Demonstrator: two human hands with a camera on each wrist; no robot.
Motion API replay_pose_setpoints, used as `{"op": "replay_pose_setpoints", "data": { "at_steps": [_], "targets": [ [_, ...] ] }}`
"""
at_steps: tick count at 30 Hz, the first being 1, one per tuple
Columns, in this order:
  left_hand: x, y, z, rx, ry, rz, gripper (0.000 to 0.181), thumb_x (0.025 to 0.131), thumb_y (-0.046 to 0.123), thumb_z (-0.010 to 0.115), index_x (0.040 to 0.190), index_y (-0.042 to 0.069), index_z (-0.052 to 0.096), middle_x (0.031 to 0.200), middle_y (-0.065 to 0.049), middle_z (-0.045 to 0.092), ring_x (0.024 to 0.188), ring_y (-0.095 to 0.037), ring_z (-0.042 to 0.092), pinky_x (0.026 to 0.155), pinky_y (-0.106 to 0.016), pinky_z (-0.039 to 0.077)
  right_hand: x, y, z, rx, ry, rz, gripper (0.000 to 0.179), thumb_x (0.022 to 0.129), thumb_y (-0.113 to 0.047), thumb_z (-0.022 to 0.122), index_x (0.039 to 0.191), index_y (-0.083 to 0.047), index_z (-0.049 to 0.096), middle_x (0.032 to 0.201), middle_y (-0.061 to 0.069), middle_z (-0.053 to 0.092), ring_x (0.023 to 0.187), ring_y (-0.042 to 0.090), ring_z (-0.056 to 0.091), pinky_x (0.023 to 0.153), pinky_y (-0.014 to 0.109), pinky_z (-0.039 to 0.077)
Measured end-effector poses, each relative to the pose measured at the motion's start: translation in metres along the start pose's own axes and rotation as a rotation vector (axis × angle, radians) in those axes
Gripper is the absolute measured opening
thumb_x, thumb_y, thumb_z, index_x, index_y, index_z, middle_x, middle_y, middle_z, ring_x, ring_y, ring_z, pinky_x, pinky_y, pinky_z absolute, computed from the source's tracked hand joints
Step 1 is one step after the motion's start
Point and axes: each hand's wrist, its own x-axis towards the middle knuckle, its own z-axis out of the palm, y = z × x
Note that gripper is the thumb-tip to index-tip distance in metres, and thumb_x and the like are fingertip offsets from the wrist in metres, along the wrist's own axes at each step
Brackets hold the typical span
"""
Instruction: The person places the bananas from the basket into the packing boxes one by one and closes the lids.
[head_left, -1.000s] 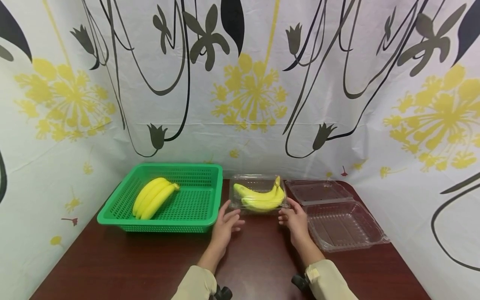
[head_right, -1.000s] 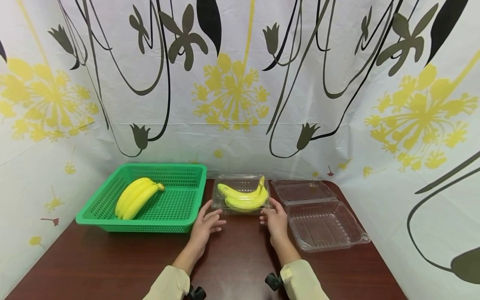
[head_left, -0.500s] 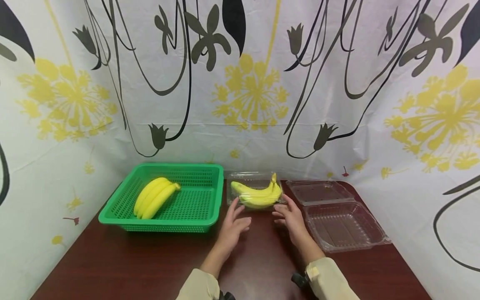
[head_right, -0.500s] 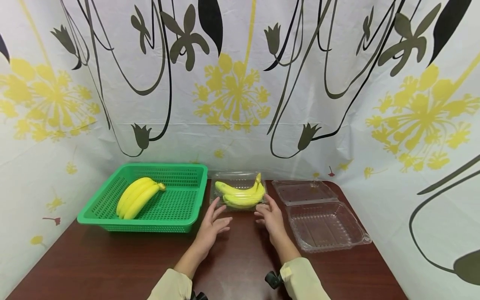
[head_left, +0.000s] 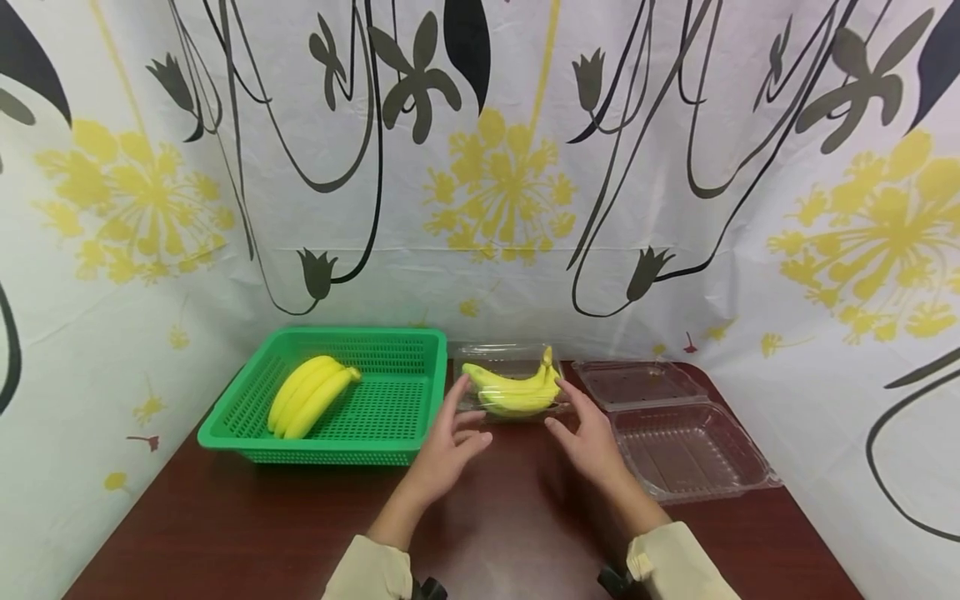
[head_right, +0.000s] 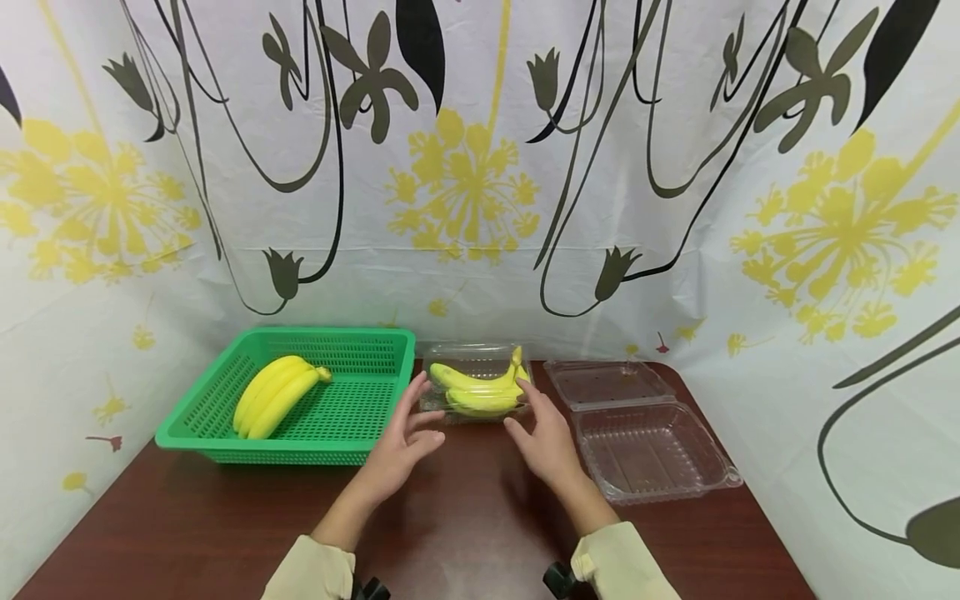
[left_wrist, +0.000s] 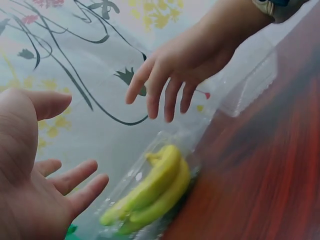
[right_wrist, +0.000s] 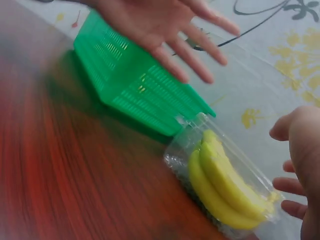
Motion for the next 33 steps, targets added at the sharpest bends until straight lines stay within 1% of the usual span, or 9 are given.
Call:
{"op": "replay_pose_setpoints", "data": {
  "at_steps": [6,9,11,15,17,21,24,29,33],
  "targets": [
    [-0.011,0.037,-0.019,0.166,0.011,0.034,0.08,0.091,0.002,0.066,0.156,0.011,0.019,0.157,-0.017,0.019,0.127,-0.036,0.046,0.098,-0.054,0.042,-0.003,0.003,-0.008,-0.344,-0.067,-0.281,0.069,0.081,-0.022,0.078,0.143,-0.015,0.048,0.126,0.013,0.058,0.113,0.032,0.055,0.091,0.056,0.042],
    [-0.015,0.038,-0.03,0.218,0.032,0.037,0.08,0.091,0.003,0.067,0.156,0.013,0.021,0.156,-0.015,0.02,0.129,-0.037,0.044,0.098,-0.056,0.042,-0.005,0.007,-0.012,-0.455,-0.113,-0.379,0.072,0.08,-0.03,0.079,0.144,-0.017,0.048,0.131,0.011,0.055,0.119,0.032,0.051,0.095,0.057,0.038],
    [-0.016,0.03,-0.04,0.262,0.039,0.053,0.08,0.091,0.007,0.068,0.156,0.017,0.022,0.157,-0.011,0.019,0.13,-0.038,0.043,0.097,-0.057,0.042,-0.007,0.011,-0.014,-0.484,-0.13,-0.404,0.075,0.079,-0.032,0.08,0.145,-0.018,0.047,0.134,0.011,0.054,0.121,0.031,0.049,0.097,0.057,0.036],
    [-0.016,0.008,-0.058,0.386,0.048,0.07,0.078,0.091,0.018,0.07,0.154,0.027,0.026,0.158,-0.003,0.018,0.132,-0.034,0.04,0.097,-0.056,0.042,-0.009,0.018,-0.022,-0.497,-0.161,-0.405,0.077,0.079,-0.037,0.08,0.145,-0.018,0.047,0.137,0.011,0.051,0.123,0.031,0.047,0.1,0.058,0.031],
    [-0.017,0.001,-0.067,0.484,0.054,0.087,0.077,0.091,0.021,0.071,0.154,0.027,0.028,0.159,-0.003,0.019,0.136,-0.034,0.034,0.099,-0.059,0.039,-0.01,0.022,-0.026,-0.493,-0.183,-0.396,0.076,0.079,-0.039,0.079,0.145,-0.017,0.047,0.139,0.011,0.05,0.124,0.031,0.045,0.101,0.059,0.029],
    [-0.021,-0.003,-0.081,0.648,0.061,0.1,0.077,0.089,0.025,0.072,0.154,0.024,0.03,0.158,-0.007,0.021,0.141,-0.036,0.022,0.101,-0.066,0.03,-0.011,0.03,-0.034,-0.494,-0.22,-0.382,0.074,0.08,-0.042,0.076,0.144,-0.017,0.048,0.141,0.01,0.048,0.125,0.031,0.044,0.101,0.061,0.028],
    [-0.023,-0.005,-0.092,0.736,0.053,0.101,0.077,0.09,0.029,0.071,0.154,0.025,0.029,0.158,-0.009,0.021,0.14,-0.039,0.023,0.1,-0.068,0.029,-0.012,0.036,-0.039,-0.501,-0.226,-0.372,0.075,0.081,-0.043,0.075,0.145,-0.018,0.047,0.142,0.01,0.047,0.125,0.032,0.044,0.101,0.06,0.028],
    [-0.024,-0.008,-0.11,0.84,0.041,0.109,0.076,0.091,0.033,0.07,0.154,0.023,0.029,0.158,-0.01,0.021,0.139,-0.042,0.024,0.098,-0.067,0.034,-0.014,0.044,-0.048,-0.51,-0.253,-0.34,0.074,0.082,-0.044,0.074,0.146,-0.021,0.045,0.144,0.011,0.045,0.127,0.034,0.042,0.101,0.062,0.028],
    [-0.022,-0.01,-0.122,0.894,0.044,0.133,0.076,0.088,0.03,0.072,0.152,0.019,0.033,0.158,-0.013,0.021,0.138,-0.044,0.023,0.097,-0.068,0.033,-0.015,0.049,-0.056,-0.494,-0.293,-0.295,0.074,0.083,-0.044,0.073,0.147,-0.022,0.044,0.148,0.01,0.041,0.131,0.035,0.037,0.101,0.064,0.026]
  ]
}}
